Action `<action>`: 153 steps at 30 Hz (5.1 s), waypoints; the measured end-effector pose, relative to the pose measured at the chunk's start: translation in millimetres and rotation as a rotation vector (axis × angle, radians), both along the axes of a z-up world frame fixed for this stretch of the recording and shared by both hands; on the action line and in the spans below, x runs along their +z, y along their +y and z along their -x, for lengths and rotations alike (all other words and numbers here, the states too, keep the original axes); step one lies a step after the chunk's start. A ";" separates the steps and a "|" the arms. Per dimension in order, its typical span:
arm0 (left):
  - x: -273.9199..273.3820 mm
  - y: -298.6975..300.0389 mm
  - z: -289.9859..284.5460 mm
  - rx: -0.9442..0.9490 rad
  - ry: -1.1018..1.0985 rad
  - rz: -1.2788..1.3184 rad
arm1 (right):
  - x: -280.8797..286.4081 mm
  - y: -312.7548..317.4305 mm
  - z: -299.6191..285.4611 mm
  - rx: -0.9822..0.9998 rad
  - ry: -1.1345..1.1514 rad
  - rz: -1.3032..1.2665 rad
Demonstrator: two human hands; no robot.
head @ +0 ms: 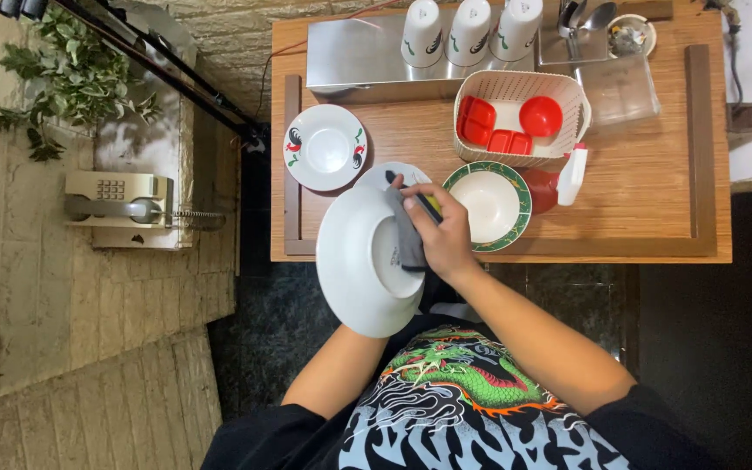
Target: The recorder is cleaning ceramic plates by spraying them with a cleaning solution and wiping them with a cloth.
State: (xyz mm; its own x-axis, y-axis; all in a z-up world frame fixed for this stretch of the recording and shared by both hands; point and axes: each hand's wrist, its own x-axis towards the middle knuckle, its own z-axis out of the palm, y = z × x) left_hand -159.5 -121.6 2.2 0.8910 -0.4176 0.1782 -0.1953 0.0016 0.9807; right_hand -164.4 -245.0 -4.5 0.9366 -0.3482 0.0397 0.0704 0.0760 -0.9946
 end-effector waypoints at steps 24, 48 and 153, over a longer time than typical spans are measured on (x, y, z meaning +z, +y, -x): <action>-113.1 -24.2 29.9 -0.138 1.410 1.371 | 47.6 -8.7 55.0 0.239 -0.566 0.656; -107.2 8.7 20.5 -0.001 0.033 -0.327 | 21.7 -25.7 37.6 -0.012 -0.304 0.627; -235.3 126.3 -173.6 0.174 0.352 -0.593 | -205.7 34.4 38.4 -0.229 0.911 0.561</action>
